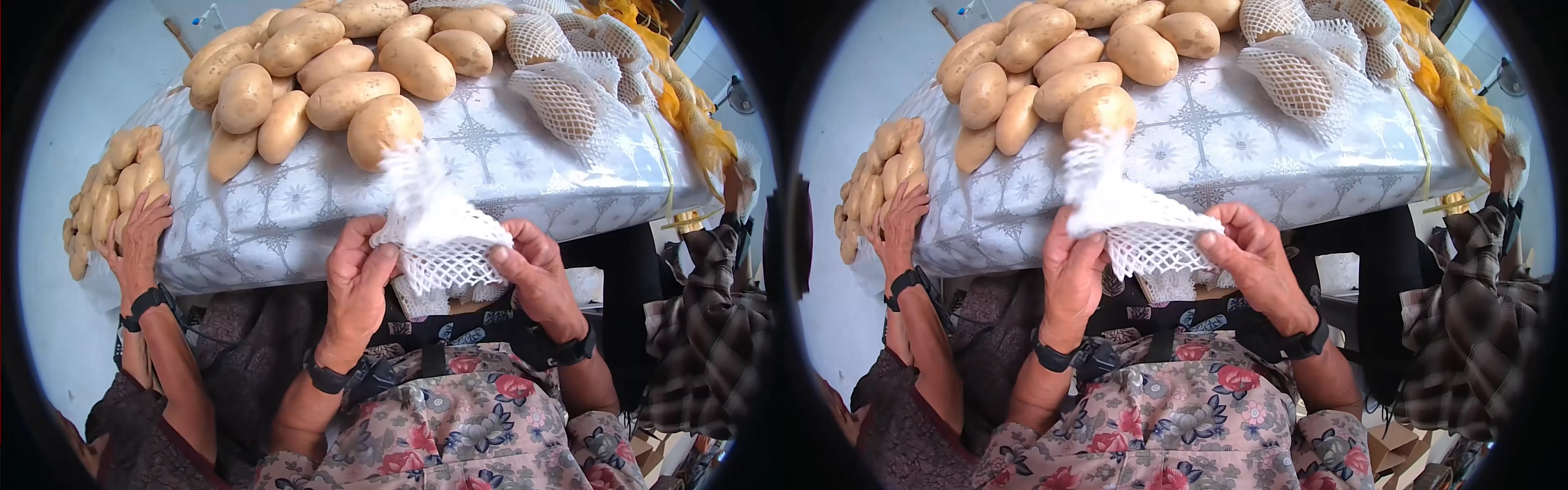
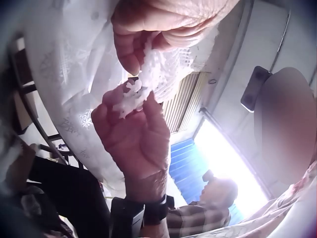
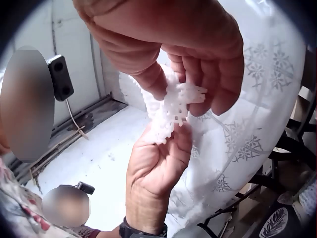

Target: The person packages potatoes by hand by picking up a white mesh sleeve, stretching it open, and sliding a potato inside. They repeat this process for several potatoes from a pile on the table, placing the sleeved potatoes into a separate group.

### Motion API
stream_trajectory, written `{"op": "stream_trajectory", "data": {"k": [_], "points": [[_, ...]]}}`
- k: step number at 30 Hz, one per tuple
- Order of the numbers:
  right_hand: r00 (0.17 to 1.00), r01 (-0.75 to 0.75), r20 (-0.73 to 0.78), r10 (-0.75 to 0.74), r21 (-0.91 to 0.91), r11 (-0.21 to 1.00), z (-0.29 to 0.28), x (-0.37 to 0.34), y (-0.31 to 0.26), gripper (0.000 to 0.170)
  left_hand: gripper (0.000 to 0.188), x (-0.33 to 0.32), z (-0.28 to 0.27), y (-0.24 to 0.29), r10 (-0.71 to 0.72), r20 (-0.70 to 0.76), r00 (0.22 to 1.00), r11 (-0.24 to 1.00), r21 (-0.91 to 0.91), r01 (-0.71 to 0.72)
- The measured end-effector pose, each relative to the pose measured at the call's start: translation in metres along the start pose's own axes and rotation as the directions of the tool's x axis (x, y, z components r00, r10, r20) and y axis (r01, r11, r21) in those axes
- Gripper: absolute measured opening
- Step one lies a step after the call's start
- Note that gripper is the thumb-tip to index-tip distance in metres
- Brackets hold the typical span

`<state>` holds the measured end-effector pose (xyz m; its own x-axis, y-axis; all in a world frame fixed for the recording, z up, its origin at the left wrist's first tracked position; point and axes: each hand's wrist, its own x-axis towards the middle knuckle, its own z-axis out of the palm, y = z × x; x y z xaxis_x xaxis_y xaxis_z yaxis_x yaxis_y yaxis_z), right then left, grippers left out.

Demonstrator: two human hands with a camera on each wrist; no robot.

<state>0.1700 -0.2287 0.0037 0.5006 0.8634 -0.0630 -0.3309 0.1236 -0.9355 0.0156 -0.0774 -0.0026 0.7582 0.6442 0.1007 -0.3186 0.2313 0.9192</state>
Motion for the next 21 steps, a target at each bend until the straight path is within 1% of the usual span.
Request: {"op": "stream_trajectory", "data": {"k": [1, 2, 3, 4, 5, 6, 8, 9, 10, 11, 12, 13, 14, 15, 16, 17, 19, 20, 21], "points": [[0.998, -0.057, 0.028, 0.057, 0.001, 0.998, -0.007, -0.002, -0.004, 0.019, 0.030, 0.000, -0.005, 0.001, -0.067, 0.034, 0.997, 0.997, -0.030, 0.068], [0.997, -0.066, 0.040, 0.066, -0.020, 0.998, -0.006, -0.004, -0.004, 0.019, 0.033, 0.000, -0.007, 0.002, -0.130, 0.072, 0.989, 0.989, -0.058, 0.134], [0.996, -0.075, 0.052, 0.077, -0.042, 0.996, -0.003, -0.007, -0.005, 0.020, 0.040, 0.004, 0.001, 0.003, -0.079, 0.154, 0.985, 0.994, -0.058, 0.089], [0.994, -0.082, 0.064, 0.087, -0.064, 0.995, -0.001, -0.009, -0.007, 0.020, 0.047, 0.002, 0.000, 0.002, -0.055, 0.243, 0.968, 0.995, -0.072, 0.075], [0.982, -0.113, 0.145, 0.124, -0.082, 0.990, 0.000, -0.011, -0.010, 0.023, 0.046, 0.001, 0.003, 0.003, -0.106, 0.210, 0.972, 0.985, -0.111, 0.131], [0.941, -0.208, 0.241, 0.236, -0.134, 0.969, -0.006, -0.011, -0.011, 0.030, 0.045, 0.000, 0.008, 0.003, -0.158, 0.179, 0.971, 0.971, -0.152, 0.186], [0.952, -0.117, 0.262, 0.161, -0.177, 0.977, 0.002, -0.013, -0.006, 0.035, 0.039, 0.001, 0.013, -0.004, -0.158, 0.096, 0.983, 0.973, -0.153, 0.171], [0.969, -0.043, 0.232, 0.081, -0.167, 0.985, 0.008, -0.009, -0.003, 0.036, 0.037, 0.001, 0.011, -0.007, -0.149, 0.058, 0.987, 0.976, -0.153, 0.156], [0.980, 0.022, 0.200, 0.010, -0.154, 0.988, 0.012, -0.007, -0.004, 0.037, 0.032, 0.002, 0.010, -0.007, -0.071, 0.054, 0.996, 0.997, 0.042, 0.069], [0.986, 0.045, 0.164, -0.022, -0.134, 0.990, 0.016, -0.005, -0.006, 0.037, 0.028, 0.002, 0.009, -0.006, 0.002, 0.065, 0.998, 0.972, 0.234, -0.017], [0.990, 0.069, 0.127, -0.055, -0.116, 0.991, 0.019, -0.003, -0.009, 0.037, 0.025, 0.002, 0.010, -0.006, 0.069, 0.092, 0.993, 0.905, 0.414, -0.101], [0.995, 0.057, 0.088, -0.049, -0.090, 0.994, 0.021, 0.000, -0.015, 0.036, 0.022, 0.001, 0.016, -0.001, 0.132, 0.097, 0.987, 0.833, 0.529, -0.163], [0.998, 0.048, 0.050, -0.045, -0.065, 0.997, 0.022, 0.003, -0.019, 0.034, 0.021, -0.001, 0.017, 0.004, 0.086, 0.108, 0.990, 0.818, 0.559, -0.133], [0.993, 0.113, -0.022, -0.115, -0.068, 0.991, 0.016, 0.009, -0.014, 0.032, 0.020, -0.004, 0.015, 0.008, 0.042, 0.118, 0.992, 0.801, 0.590, -0.104], [0.985, 0.154, -0.085, -0.150, 0.037, 0.987, 0.012, 0.013, -0.015, 0.027, 0.020, -0.006, 0.013, 0.010, 0.003, 0.125, 0.992, 0.780, 0.621, -0.080], [0.978, 0.177, -0.125, -0.167, 0.070, 0.982, 0.010, 0.015, -0.020, 0.025, 0.018, -0.007, 0.012, 0.010, 0.033, 0.121, 0.992, 0.740, 0.664, -0.105], [0.959, 0.220, -0.205, -0.195, 0.110, 0.969, 0.013, 0.017, -0.036, 0.021, 0.017, -0.006, 0.008, 0.011, 0.015, 0.153, 0.988, 0.758, 0.642, -0.111], [0.957, 0.241, -0.185, -0.224, 0.074, 0.968, 0.012, 0.019, -0.042, 0.021, 0.017, -0.006, 0.005, 0.010, 0.008, 0.172, 0.985, 0.767, 0.631, -0.117], [0.955, 0.256, -0.166, -0.247, 0.039, 0.966, 0.008, 0.020, -0.047, 0.022, 0.017, -0.004, 0.003, 0.010, 0.064, 0.144, 0.988, 0.805, 0.578, -0.136]]}}
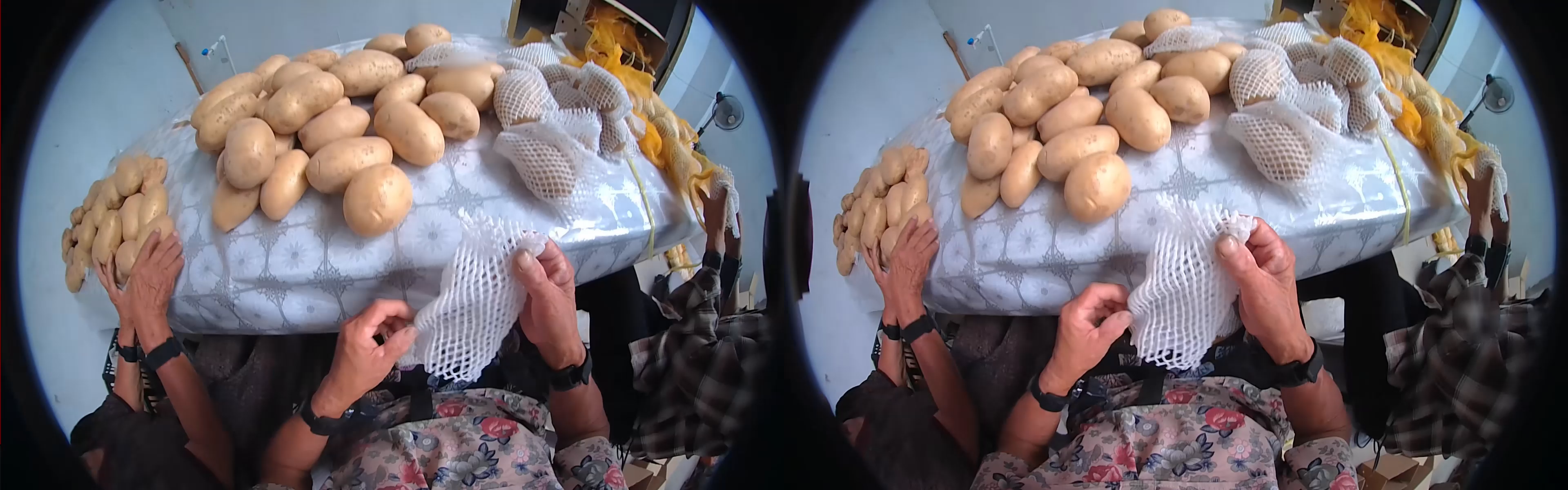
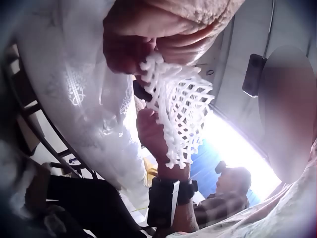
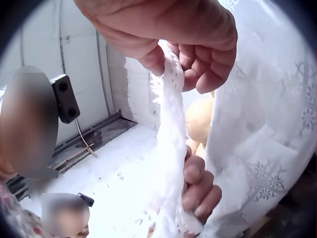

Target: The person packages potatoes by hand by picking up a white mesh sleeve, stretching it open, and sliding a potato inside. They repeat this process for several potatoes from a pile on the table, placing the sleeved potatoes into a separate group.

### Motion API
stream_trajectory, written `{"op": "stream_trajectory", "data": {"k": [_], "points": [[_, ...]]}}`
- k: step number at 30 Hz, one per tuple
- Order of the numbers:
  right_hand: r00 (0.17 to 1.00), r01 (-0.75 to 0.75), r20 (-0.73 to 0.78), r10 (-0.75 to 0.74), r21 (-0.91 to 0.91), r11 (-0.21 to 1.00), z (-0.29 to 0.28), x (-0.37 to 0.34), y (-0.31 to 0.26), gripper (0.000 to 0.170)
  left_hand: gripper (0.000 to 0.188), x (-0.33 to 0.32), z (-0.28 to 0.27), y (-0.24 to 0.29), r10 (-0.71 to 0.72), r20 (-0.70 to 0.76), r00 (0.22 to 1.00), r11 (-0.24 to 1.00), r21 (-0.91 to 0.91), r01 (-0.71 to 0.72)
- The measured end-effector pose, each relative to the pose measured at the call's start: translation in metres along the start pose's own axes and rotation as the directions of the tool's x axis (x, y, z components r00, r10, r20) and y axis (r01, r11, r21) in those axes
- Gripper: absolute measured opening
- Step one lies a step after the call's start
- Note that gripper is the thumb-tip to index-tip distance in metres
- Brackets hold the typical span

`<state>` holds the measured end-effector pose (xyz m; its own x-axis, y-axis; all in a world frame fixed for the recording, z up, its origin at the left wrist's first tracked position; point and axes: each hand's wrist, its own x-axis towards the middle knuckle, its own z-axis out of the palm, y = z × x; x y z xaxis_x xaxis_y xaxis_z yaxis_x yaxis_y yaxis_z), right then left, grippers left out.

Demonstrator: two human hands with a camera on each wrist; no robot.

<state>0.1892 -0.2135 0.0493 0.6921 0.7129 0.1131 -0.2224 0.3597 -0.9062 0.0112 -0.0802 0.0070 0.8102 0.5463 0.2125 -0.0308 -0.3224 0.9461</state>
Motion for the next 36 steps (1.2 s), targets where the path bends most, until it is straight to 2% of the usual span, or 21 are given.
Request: {"op": "stream_trajectory", "data": {"k": [1, 3, 4, 7, 8, 9, 11, 14, 16, 17, 18, 19, 20, 23, 24, 27, 28, 31, 33, 34, 36], "points": [[1.000, 0.017, 0.019, -0.017, -0.031, 0.999, -0.002, 0.004, -0.005, 0.022, 0.030, -0.003, -0.006, 0.001, -0.045, -0.022, 0.999, 0.990, -0.135, 0.042], [0.981, 0.071, 0.192, -0.021, -0.258, 0.963, 0.001, 0.007, -0.020, 0.024, 0.044, 0.005, -0.016, 0.009, 0.118, -0.173, 0.978, 0.938, -0.304, -0.167], [0.943, 0.060, 0.325, 0.071, -0.374, 0.926, 0.006, 0.009, -0.028, 0.025, 0.053, 0.009, -0.021, 0.015, 0.114, -0.177, 0.978, 0.920, -0.351, -0.171], [0.723, 0.188, 0.604, 0.334, -0.638, 0.747, 0.027, 0.019, -0.041, 0.030, 0.053, 0.019, -0.013, 0.028, 0.145, -0.216, 0.965, 0.881, -0.415, -0.225], [0.664, 0.288, 0.664, 0.345, -0.652, 0.701, 0.032, 0.021, -0.037, 0.032, 0.057, 0.019, -0.010, 0.026, 0.128, -0.149, 0.981, 0.913, -0.369, -0.175], [0.683, 0.256, 0.656, 0.320, -0.626, 0.737, 0.036, 0.022, -0.032, 0.032, 0.053, 0.015, -0.010, 0.021, 0.053, -0.003, 0.999, 0.943, -0.329, -0.051], [0.721, 0.189, 0.636, 0.275, -0.563, 0.805, 0.041, 0.024, -0.024, 0.033, 0.040, 0.010, -0.010, 0.019, 0.018, 0.055, 0.998, 0.961, -0.276, -0.002], [0.767, 0.036, 0.565, 0.305, -0.512, 0.858, 0.043, 0.027, -0.017, 0.036, 0.026, 0.015, -0.010, 0.028, -0.077, 0.101, 0.992, 0.955, -0.277, 0.102], [0.774, 0.010, 0.525, 0.353, -0.569, 0.823, 0.046, 0.032, -0.022, 0.037, 0.023, 0.011, -0.012, 0.021, -0.017, 0.089, 0.996, 0.967, -0.253, 0.039], [0.836, 0.222, 0.521, 0.174, -0.610, 0.761, 0.049, 0.039, -0.022, 0.036, 0.021, 0.010, -0.013, 0.016, 0.013, 0.083, 0.996, 0.971, -0.239, 0.007], [0.850, 0.409, 0.526, -0.015, -0.643, 0.648, 0.050, 0.049, -0.022, 0.036, 0.018, 0.009, -0.016, 0.009, -0.019, 0.020, 1.000, 0.949, -0.314, 0.024], [0.818, 0.560, 0.538, -0.203, -0.667, 0.491, 0.051, 0.058, -0.023, 0.036, 0.016, 0.010, -0.019, 0.009, -0.050, -0.054, 0.997, 0.910, -0.413, 0.023], [0.810, 0.577, 0.555, -0.190, -0.697, 0.426, 0.059, 0.066, -0.029, 0.043, 0.015, 0.011, -0.022, 0.005, -0.072, -0.095, 0.993, 0.878, -0.478, 0.017], [0.632, 0.774, 0.748, -0.200, -0.598, 0.209, 0.079, 0.092, -0.017, 0.059, 0.020, 0.012, -0.026, 0.002, -0.083, -0.148, 0.985, 0.798, -0.603, -0.024], [0.627, 0.774, 0.774, -0.087, -0.605, 0.187, 0.084, 0.098, -0.014, 0.065, 0.020, 0.010, -0.027, 0.001, -0.071, -0.134, 0.988, 0.793, -0.609, -0.026], [0.668, 0.727, 0.744, 0.018, -0.657, 0.198, 0.086, 0.106, 0.001, 0.065, 0.020, 0.005, -0.028, 0.001, -0.089, -0.157, 0.984, 0.788, -0.615, -0.026], [0.715, 0.692, 0.699, 0.000, -0.708, 0.142, 0.086, 0.105, -0.002, 0.068, 0.019, 0.006, -0.028, 0.005, -0.102, -0.184, 0.978, 0.777, -0.629, -0.038], [0.805, 0.569, 0.584, 0.105, -0.810, 0.141, 0.084, 0.099, -0.015, 0.070, 0.019, 0.006, -0.029, 0.013, -0.158, -0.218, 0.963, 0.704, -0.709, -0.045], [0.815, 0.550, 0.576, 0.061, -0.803, 0.232, 0.083, 0.097, 0.001, 0.069, 0.019, 0.011, -0.027, 0.018, -0.144, -0.223, 0.964, 0.641, -0.763, -0.081], [0.819, 0.542, 0.572, 0.037, -0.794, 0.276, 0.082, 0.096, 0.006, 0.068, 0.037, 0.009, -0.030, 0.006, -0.096, -0.179, 0.979, 0.631, -0.772, -0.079], [0.858, 0.430, 0.511, 0.048, -0.768, 0.474, 0.075, 0.097, 0.005, 0.065, 0.026, 0.012, -0.024, 0.016, -0.081, -0.292, 0.953, 0.646, -0.744, -0.173]]}}
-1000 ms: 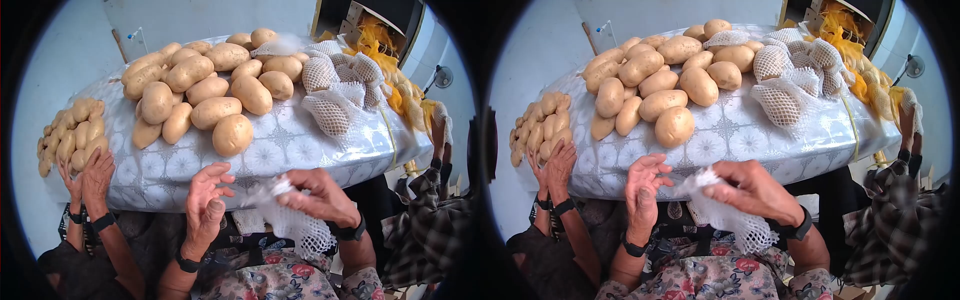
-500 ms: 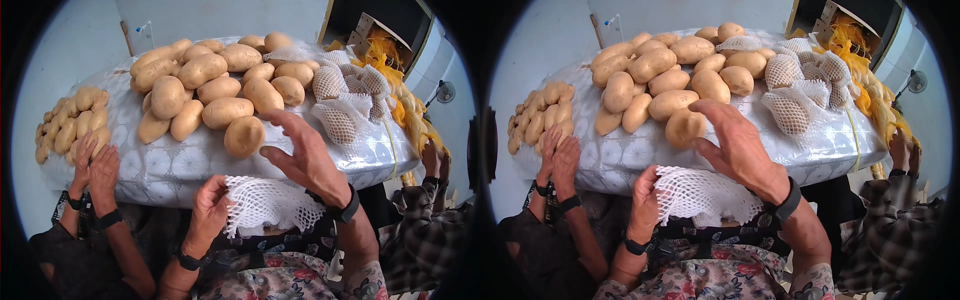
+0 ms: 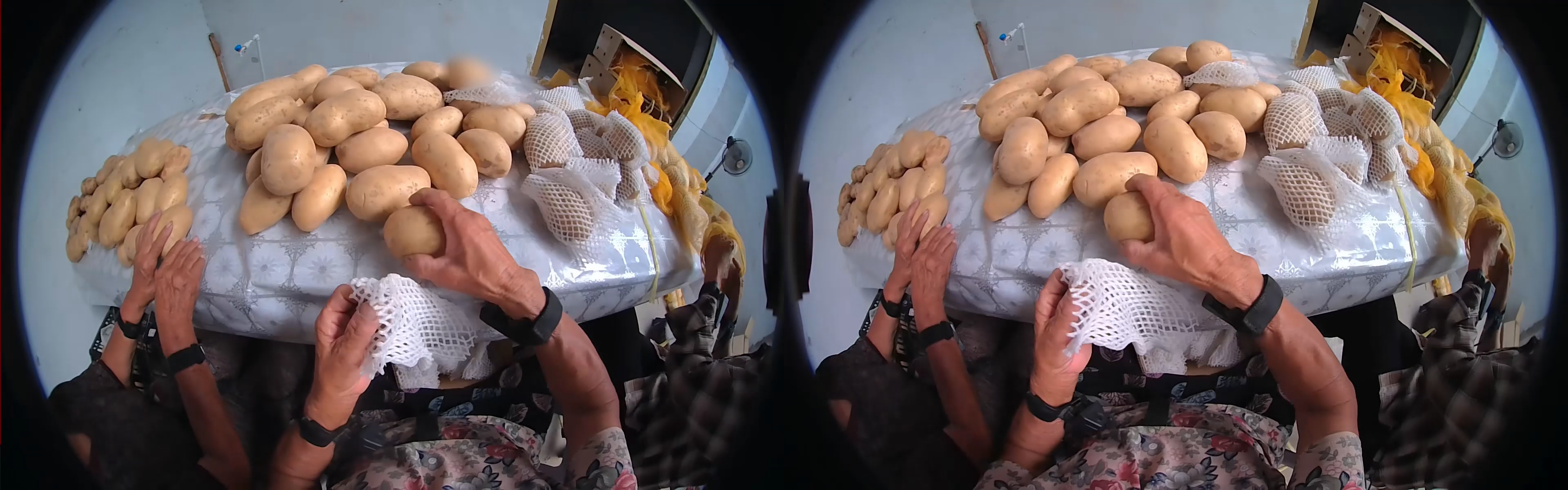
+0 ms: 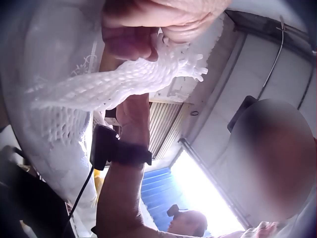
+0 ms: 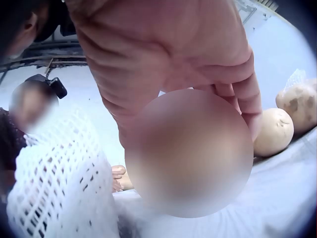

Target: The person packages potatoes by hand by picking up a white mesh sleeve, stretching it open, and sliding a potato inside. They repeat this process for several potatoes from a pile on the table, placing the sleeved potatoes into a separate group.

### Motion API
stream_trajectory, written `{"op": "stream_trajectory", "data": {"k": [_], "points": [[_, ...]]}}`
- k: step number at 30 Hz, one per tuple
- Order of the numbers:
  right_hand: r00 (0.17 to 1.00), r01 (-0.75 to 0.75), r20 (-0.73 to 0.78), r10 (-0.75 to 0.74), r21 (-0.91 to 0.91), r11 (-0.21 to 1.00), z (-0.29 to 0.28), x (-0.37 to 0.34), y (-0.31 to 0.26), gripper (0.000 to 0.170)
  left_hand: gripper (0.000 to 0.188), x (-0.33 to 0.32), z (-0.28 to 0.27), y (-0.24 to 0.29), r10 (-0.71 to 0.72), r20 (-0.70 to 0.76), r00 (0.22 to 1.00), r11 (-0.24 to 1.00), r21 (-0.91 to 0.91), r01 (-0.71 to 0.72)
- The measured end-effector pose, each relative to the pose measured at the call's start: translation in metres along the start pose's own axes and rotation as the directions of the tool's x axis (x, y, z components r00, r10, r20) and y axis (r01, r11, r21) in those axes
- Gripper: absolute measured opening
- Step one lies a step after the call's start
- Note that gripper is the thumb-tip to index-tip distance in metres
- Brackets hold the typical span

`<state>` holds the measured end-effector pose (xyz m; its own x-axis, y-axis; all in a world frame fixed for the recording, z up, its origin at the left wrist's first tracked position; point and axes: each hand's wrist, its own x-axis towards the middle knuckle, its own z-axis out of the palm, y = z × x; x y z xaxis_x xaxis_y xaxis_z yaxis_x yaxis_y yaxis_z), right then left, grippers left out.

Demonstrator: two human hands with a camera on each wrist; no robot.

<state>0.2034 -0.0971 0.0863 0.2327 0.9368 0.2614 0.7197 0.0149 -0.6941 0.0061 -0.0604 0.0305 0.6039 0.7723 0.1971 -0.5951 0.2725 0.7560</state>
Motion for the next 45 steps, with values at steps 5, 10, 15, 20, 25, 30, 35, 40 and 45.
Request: {"op": "stream_trajectory", "data": {"k": [5, 10, 15, 20, 25, 30, 35, 40, 45], "points": [[0.955, -0.136, -0.149, 0.257, 0.551, 0.823, -0.035, -0.038, -0.002, 0.084, 0.035, 0.004, -0.016, 0.016, 0.483, -0.428, 0.764, 0.876, 0.218, -0.431], [0.972, -0.219, 0.237, -0.005, 0.907, 0.360, -0.039, -0.105, -0.056, 0.132, 0.030, 0.003, 0.012, 0.012, 0.602, -0.027, 0.798, 0.616, 0.651, -0.443], [0.898, -0.375, 0.440, -0.020, 0.788, 0.489, -0.039, -0.108, -0.048, 0.133, 0.029, -0.005, 0.038, -0.008, 0.464, 0.352, 0.813, 0.494, 0.659, -0.567], [0.894, -0.447, 0.376, 0.244, 0.713, 0.540, -0.046, -0.108, -0.030, 0.087, 0.027, -0.009, 0.039, 0.002, 0.402, 0.238, 0.884, 0.583, 0.678, -0.447], [0.962, -0.176, -0.102, 0.255, 0.482, 0.858, -0.031, -0.107, -0.029, 0.074, 0.023, -0.012, 0.046, 0.005, 0.324, 0.305, 0.895, 0.512, 0.740, -0.437], [0.940, -0.111, -0.238, 0.245, 0.465, 0.878, -0.017, -0.107, -0.024, 0.079, 0.024, -0.005, 0.053, -0.001, 0.284, 0.476, 0.832, 0.379, 0.742, -0.554], [0.862, -0.096, -0.329, 0.385, 0.640, 0.762, -0.017, -0.098, -0.019, 0.090, 0.021, -0.006, 0.045, -0.016, 0.207, 0.502, 0.840, 0.326, 0.774, -0.543], [0.960, -0.096, -0.132, 0.247, 0.674, 0.732, -0.025, -0.110, -0.010, 0.120, 0.024, 0.014, 0.033, -0.010, 0.273, 0.284, 0.919, 0.559, 0.731, -0.392], [0.977, -0.214, 0.124, 0.175, 0.612, 0.762, -0.041, -0.108, -0.017, 0.115, 0.019, 0.009, 0.037, -0.007, 0.236, 0.335, 0.912, 0.486, 0.772, -0.409]]}}
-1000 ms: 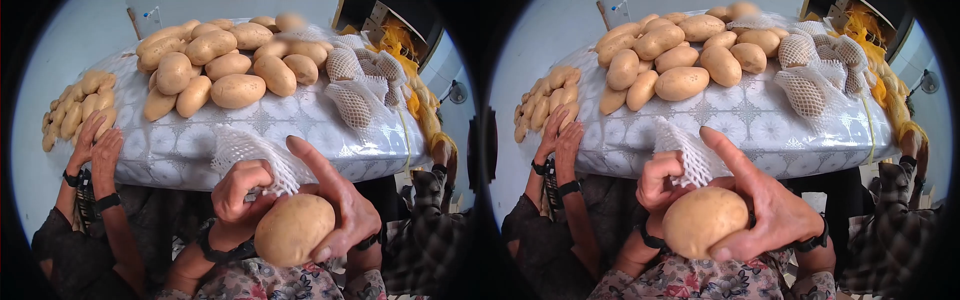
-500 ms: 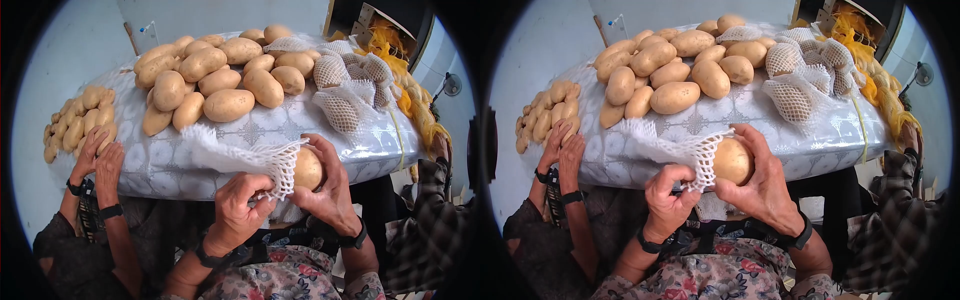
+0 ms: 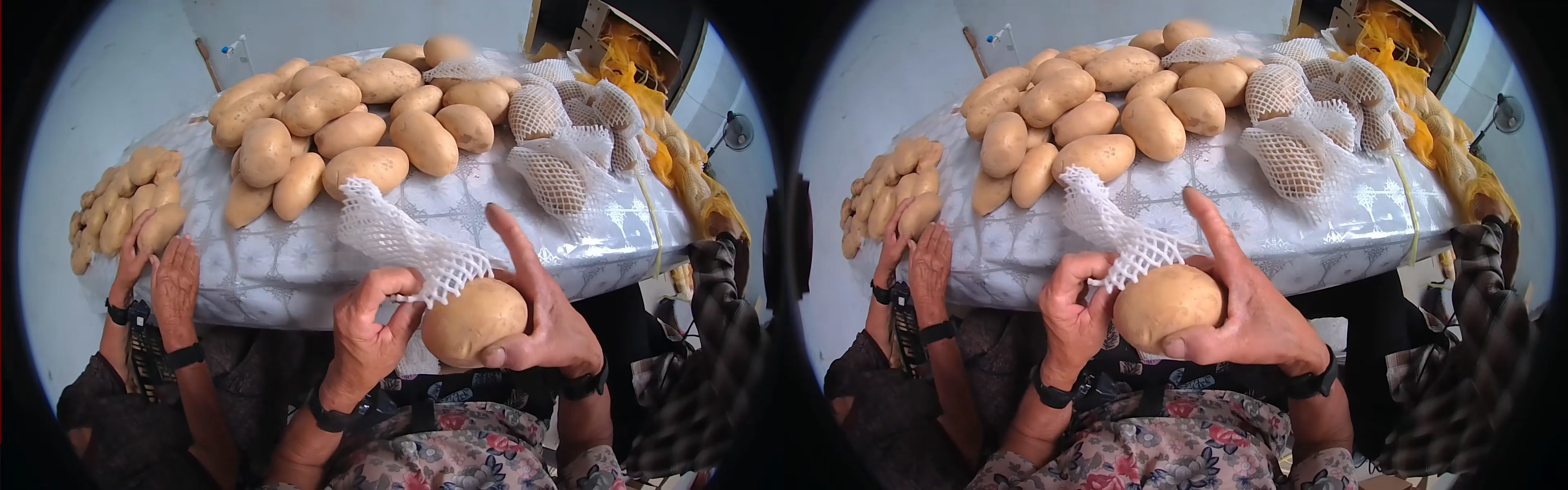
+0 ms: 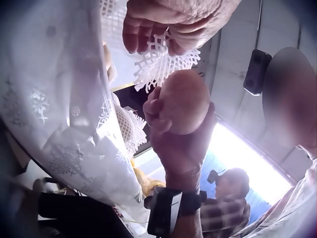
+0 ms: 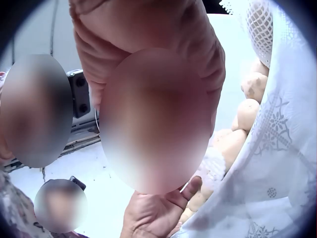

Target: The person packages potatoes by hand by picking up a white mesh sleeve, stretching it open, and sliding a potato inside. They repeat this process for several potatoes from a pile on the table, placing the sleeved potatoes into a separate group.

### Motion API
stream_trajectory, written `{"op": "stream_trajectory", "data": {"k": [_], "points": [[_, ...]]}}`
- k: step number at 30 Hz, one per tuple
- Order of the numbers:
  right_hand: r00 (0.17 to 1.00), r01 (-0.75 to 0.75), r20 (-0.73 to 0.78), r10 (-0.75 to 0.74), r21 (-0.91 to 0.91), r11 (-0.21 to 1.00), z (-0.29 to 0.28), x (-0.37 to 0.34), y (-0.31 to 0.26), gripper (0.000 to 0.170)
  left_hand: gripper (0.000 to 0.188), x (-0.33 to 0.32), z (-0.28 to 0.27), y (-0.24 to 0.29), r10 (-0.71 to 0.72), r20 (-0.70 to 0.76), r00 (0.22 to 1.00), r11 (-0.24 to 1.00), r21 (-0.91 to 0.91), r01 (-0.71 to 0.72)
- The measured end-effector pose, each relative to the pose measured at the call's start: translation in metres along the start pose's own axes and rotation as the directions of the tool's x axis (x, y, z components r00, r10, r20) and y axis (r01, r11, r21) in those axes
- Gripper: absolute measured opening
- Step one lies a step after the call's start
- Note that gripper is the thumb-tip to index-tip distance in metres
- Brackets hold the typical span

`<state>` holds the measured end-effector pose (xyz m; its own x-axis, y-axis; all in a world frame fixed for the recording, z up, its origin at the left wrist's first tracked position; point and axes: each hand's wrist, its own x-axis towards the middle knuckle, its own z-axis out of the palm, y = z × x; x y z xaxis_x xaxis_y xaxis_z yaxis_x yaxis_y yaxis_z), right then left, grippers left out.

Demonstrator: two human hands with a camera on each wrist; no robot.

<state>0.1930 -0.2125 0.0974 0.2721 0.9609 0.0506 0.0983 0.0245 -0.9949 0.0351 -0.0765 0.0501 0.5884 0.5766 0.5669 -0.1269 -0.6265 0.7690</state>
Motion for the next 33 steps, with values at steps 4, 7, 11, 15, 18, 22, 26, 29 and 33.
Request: {"op": "stream_trajectory", "data": {"k": [4, 7, 11, 15, 18, 22, 26, 29, 33], "points": [[0.985, -0.126, 0.120, 0.123, 0.017, 0.992, -0.007, 0.009, 0.006, 0.088, 0.019, 0.000, -0.004, 0.000, 0.067, 0.043, 0.997, 0.997, -0.052, -0.065], [0.991, -0.133, -0.026, 0.133, -0.013, 0.991, -0.001, 0.010, 0.008, 0.079, 0.020, -0.004, -0.006, 0.000, 0.080, 0.065, 0.995, 0.997, -0.015, -0.079], [0.906, 0.043, -0.417, -0.076, -0.089, 0.995, 0.026, 0.018, 0.028, 0.069, 0.024, -0.016, 0.009, 0.002, 0.212, 0.212, 0.954, 0.974, 0.030, -0.223], [0.805, 0.103, -0.588, -0.082, 0.003, 0.995, 0.034, 0.031, 0.040, 0.066, 0.017, -0.032, 0.027, -0.014, 0.021, 0.257, 0.966, 0.997, -0.072, -0.003], [0.805, 0.134, -0.593, -0.029, 0.134, 0.982, 0.038, 0.030, 0.040, 0.067, 0.041, -0.025, 0.017, -0.028, -0.314, 0.194, 0.929, 0.779, -0.507, 0.369], [0.838, 0.260, -0.494, -0.232, -0.013, 0.965, 0.048, 0.023, 0.040, 0.071, 0.064, -0.015, 0.008, -0.029, -0.317, 0.267, 0.910, 0.591, -0.695, 0.410], [0.854, 0.332, -0.316, -0.413, -0.281, 0.900, 0.051, 0.029, 0.047, 0.074, 0.068, -0.021, 0.006, -0.025, -0.323, 0.374, 0.869, 0.490, -0.720, 0.492], [0.840, 0.353, -0.207, -0.502, -0.494, 0.794, 0.051, 0.031, 0.045, 0.068, 0.066, -0.023, 0.011, -0.019, -0.399, 0.386, 0.832, 0.389, -0.751, 0.534], [0.872, 0.308, -0.215, -0.439, -0.456, 0.835, 0.052, 0.025, 0.042, 0.054, 0.070, -0.026, 0.002, -0.031, -0.429, 0.441, 0.788, 0.272, -0.769, 0.579]]}}
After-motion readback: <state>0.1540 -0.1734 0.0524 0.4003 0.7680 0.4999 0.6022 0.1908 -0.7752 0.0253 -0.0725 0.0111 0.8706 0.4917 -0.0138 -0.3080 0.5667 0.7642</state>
